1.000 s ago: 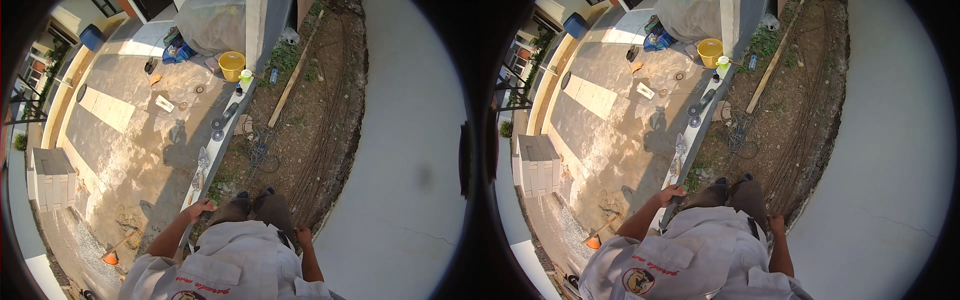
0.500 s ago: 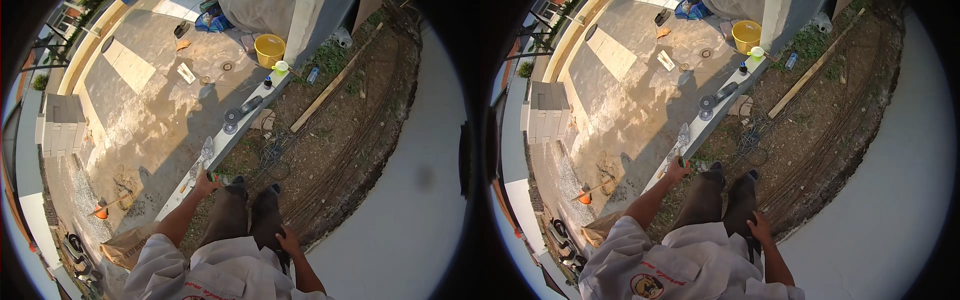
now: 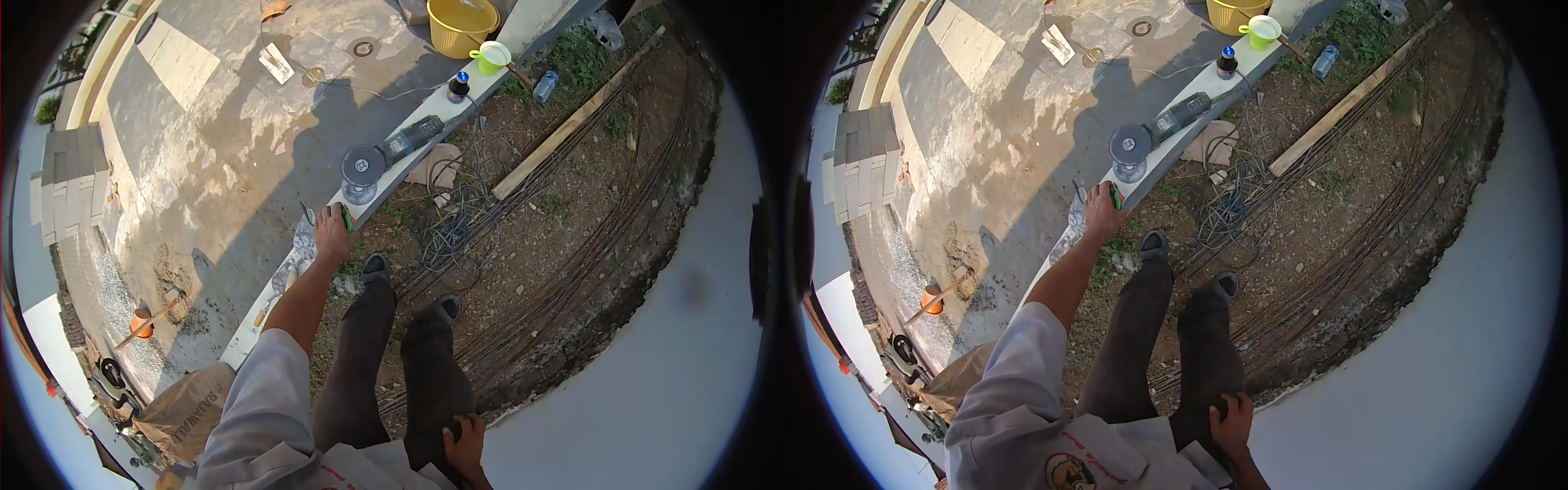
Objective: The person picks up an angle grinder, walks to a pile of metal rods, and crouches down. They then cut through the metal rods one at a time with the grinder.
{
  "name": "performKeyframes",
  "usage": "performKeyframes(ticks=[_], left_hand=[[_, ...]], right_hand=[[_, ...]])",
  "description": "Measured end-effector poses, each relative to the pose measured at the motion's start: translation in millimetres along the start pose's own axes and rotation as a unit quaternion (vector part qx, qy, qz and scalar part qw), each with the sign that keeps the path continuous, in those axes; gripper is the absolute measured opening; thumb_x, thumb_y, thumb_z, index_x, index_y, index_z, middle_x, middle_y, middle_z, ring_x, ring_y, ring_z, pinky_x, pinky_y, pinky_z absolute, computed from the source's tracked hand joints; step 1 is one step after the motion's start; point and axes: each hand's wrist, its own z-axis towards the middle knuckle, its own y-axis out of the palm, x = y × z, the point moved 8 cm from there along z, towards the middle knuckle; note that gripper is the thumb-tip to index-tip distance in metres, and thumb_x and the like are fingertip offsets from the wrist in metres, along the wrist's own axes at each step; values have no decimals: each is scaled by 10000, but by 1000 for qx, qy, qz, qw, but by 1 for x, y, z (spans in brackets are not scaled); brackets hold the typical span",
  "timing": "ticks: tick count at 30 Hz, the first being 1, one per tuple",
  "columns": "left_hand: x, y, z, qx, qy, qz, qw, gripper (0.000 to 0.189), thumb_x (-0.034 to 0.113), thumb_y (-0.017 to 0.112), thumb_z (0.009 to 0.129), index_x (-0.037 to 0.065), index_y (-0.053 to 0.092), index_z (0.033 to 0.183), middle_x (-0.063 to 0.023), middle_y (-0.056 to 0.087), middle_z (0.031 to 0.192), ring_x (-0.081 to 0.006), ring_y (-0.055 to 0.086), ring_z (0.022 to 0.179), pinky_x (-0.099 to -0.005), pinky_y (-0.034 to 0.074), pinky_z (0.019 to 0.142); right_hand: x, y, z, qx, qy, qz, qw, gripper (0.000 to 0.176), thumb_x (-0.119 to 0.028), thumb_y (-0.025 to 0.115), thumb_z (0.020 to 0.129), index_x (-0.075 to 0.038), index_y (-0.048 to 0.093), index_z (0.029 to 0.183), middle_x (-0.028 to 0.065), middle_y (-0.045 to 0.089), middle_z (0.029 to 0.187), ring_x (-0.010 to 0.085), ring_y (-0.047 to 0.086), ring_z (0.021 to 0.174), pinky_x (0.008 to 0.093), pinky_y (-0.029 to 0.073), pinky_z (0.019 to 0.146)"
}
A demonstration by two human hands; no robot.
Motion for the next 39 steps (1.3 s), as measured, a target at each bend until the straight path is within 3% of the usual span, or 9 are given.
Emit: performKeyframes(ticks=[5, 10, 15, 18, 21, 23, 30, 33, 39], left_hand=[[-14, 20, 16, -4, -29, 23, 999, 766, 157, 803, 677, 56, 425, 1335, -184, 458, 1332, -369, 403, 1290, -454, 330, 1086], [-10, 18, 4, 48, 12, 20, 999, 798, 129, 745, 726, 7, 355, 1410, -220, 359, 1458, -397, 291, 1398, -460, 259, 1153], [7, -33, -124, -130, -4, -122, 984, 735, 278, 708, 803, -11, 391, 1399, -229, 386, 1437, -416, 316, 1379, -495, 245, 1146], [-12, -38, -241, -327, -94, -78, 937, 961, 519, 714, 772, 22, 283, 1473, -249, 279, 1508, -425, 287, 1403, -514, 283, 1124], [-39, -23, -317, -340, -141, -94, 925, 1036, 534, 753, 730, 36, 249, 1485, -249, 272, 1518, -452, 374, 1349, -501, 364, 1084], [-44, -30, -330, -337, -217, -114, 909, 1055, 542, 757, 720, 34, 242, 1489, -267, 272, 1508, -456, 431, 1302, -490, 397, 1065], [-56, -15, -317, -355, -242, -104, 897, 1036, 548, 743, 737, 59, 238, 1498, -242, 326, 1480, -429, 435, 1307, -493, 438, 1027], [-58, -14, -312, -336, -227, -108, 907, 1017, 538, 748, 735, 56, 264, 1488, -246, 369, 1453, -427, 438, 1304, -490, 439, 1026], [-58, -13, -312, -352, -218, -106, 904, 1007, 526, 754, 731, 59, 277, 1486, -255, 406, 1426, -426, 463, 1284, -488, 440, 1022]], right_hand=[[-2, -3, 55, -18, -9, -16, 1000, 348, -195, 748, 769, -36, 596, 1038, 195, 526, 1086, 407, 523, 1025, 517, 420, 893], [-98, -32, 215, 15, -195, -3, 981, 371, -163, 742, 792, -29, 580, 1098, 167, 541, 1097, 373, 548, 1042, 481, 450, 899], [-222, -40, 387, 45, -300, -100, 948, 519, -163, 713, 837, -38, 494, 1290, 183, 465, 1307, 367, 435, 1265, 478, 398, 1019], [-288, -38, 462, 104, -355, -158, 915, 576, -124, 694, 822, -63, 455, 1342, 171, 432, 1375, 358, 368, 1338, 493, 357, 1063], [-313, -18, 519, 126, -390, -214, 887, 597, -76, 661, 810, -82, 447, 1367, 147, 428, 1406, 355, 357, 1355, 542, 326, 1083], [-318, -1, 538, 108, -364, -317, 869, 620, -36, 635, 794, -89, 449, 1384, 127, 459, 1372, 352, 375, 1339, 595, 296, 1090], [-314, 14, 560, 106, -403, -402, 815, 431, -26, 633, 791, -71, 546, 1211, 129, 505, 1160, 335, 477, 1191, 660, 265, 1075], [-305, 7, 547, 60, -340, -411, 844, 393, -73, 686, 776, -72, 542, 1142, 126, 495, 1127, 327, 495, 1152, 673, 278, 1052], [-235, -10, 487, 57, -202, -260, 942, 602, -192, 810, 670, -74, 501, 1173, 129, 476, 1152, 322, 500, 1180, 631, 353, 1006]])
